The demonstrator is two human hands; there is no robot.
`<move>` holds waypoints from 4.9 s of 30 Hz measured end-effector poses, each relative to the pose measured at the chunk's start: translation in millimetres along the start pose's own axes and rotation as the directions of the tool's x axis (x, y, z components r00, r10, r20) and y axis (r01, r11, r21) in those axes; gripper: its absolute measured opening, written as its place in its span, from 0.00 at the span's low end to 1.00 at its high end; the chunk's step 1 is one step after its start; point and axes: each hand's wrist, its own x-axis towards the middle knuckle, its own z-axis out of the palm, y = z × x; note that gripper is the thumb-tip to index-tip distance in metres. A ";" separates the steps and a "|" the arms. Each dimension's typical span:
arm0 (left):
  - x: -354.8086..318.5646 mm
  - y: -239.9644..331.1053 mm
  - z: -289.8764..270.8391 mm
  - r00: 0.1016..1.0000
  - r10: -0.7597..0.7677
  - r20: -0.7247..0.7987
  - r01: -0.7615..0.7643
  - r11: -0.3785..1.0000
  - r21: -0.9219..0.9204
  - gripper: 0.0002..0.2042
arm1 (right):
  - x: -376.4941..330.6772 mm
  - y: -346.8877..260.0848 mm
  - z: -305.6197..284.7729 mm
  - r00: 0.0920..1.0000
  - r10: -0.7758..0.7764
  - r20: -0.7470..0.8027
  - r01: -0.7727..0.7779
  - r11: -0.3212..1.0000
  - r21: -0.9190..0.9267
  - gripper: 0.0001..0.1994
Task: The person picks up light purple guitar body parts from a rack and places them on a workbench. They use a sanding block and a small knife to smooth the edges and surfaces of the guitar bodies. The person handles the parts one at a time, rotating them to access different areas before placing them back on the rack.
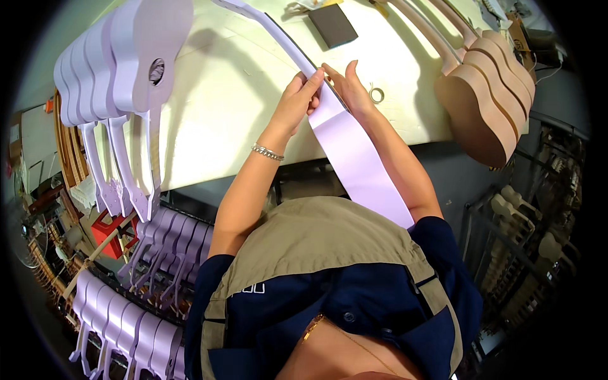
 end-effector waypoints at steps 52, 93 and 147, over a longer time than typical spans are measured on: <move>25.7 -40.6 -17.9 0.973 0.229 -0.003 -0.227 0.965 -0.129 0.32 | 55.2 -65.1 -148.0 0.566 -0.776 -0.278 0.155 0.432 -0.889 0.07; 29.8 -44.8 -19.9 0.977 0.213 -0.033 -0.214 0.942 -0.259 0.38 | 55.0 -74.4 -6.1 0.836 -0.255 0.486 0.548 0.348 -0.760 0.04; 29.4 -38.7 -10.3 0.971 0.194 -0.138 -0.224 0.941 -0.252 0.35 | 9.0 -73.6 -19.8 0.820 -0.234 0.523 0.573 0.341 -0.745 0.06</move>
